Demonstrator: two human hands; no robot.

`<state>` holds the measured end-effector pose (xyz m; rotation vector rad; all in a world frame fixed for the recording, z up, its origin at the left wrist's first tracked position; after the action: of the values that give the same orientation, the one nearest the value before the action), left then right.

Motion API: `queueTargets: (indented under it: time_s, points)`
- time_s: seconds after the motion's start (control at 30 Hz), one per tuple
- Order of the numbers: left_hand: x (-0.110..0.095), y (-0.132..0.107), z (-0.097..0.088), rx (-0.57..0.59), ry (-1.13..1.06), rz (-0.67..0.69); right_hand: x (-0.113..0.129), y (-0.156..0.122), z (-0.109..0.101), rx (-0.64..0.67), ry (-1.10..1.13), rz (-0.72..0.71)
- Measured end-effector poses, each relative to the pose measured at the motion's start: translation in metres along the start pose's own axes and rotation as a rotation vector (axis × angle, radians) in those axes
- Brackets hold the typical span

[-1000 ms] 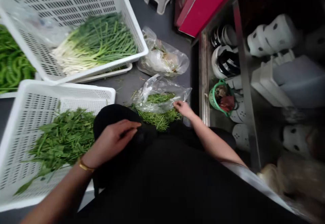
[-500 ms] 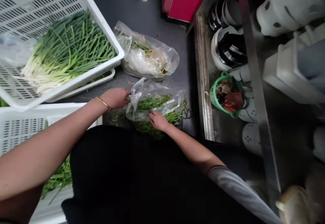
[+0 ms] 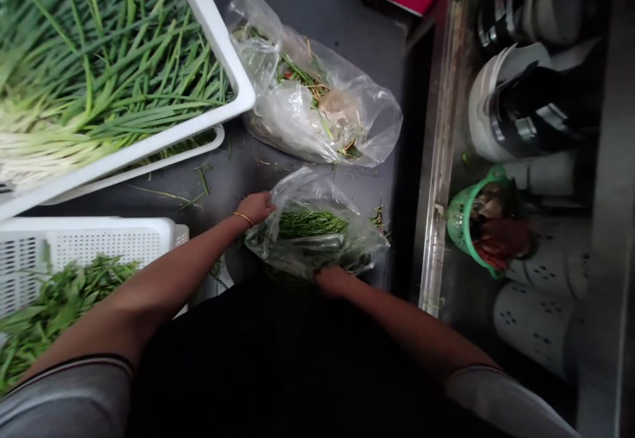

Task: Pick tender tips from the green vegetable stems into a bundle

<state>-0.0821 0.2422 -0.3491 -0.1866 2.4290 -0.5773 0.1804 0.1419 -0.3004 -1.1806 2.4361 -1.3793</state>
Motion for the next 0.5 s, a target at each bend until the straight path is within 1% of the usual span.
queueTargets:
  time_s: [0.03,0.1,0.17,0.2,0.27,0.33,0.4,0.43,0.47,0.5]
  points:
    - [0.002,-0.002,-0.001,0.002,-0.032,-0.009,-0.001,0.010,-0.011,-0.011,-0.001,-0.002]
    - [0.005,-0.007,-0.008,-0.031,-0.144,-0.014,-0.010,0.039,-0.037,-0.083,-0.013,0.018]
    - [0.008,-0.011,-0.023,-0.096,-0.297,-0.008,-0.022,0.070,-0.060,-0.194,-0.041,0.072]
    - [0.009,-0.012,-0.034,-0.139,-0.356,-0.006,-0.028,0.084,-0.067,-0.242,-0.057,0.103]
    - [0.009,-0.009,-0.060,-0.270,-0.412,-0.016,-0.036,0.105,-0.073,-0.296,-0.079,0.157]
    - [0.006,-0.003,-0.090,-0.481,-0.446,-0.026,-0.040,0.116,-0.071,-0.300,-0.086,0.194]
    - [-0.001,0.003,-0.118,-0.654,-0.512,0.015,-0.046,0.121,-0.069,-0.291,-0.085,0.223]
    - [-0.004,0.005,-0.129,-0.701,-0.508,0.044,-0.050,0.121,-0.071,-0.285,-0.083,0.232]
    - [-0.006,0.005,-0.136,-0.680,-0.466,0.075,-0.056,0.122,-0.075,-0.278,-0.079,0.234]
    - [-0.007,0.003,-0.140,-0.650,-0.400,0.072,-0.063,0.122,-0.081,-0.266,-0.073,0.229]
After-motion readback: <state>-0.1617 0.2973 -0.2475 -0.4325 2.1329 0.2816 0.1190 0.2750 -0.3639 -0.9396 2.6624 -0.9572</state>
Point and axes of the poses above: each hand's wrist, its own y-axis towards the middle knuckle, its own z-axis out of the palm, x = y × z, the point moved 1 cm from there along y, towards the middle knuckle, and after that the axes turned 12 degrees about -x, right-handed, at the moved point
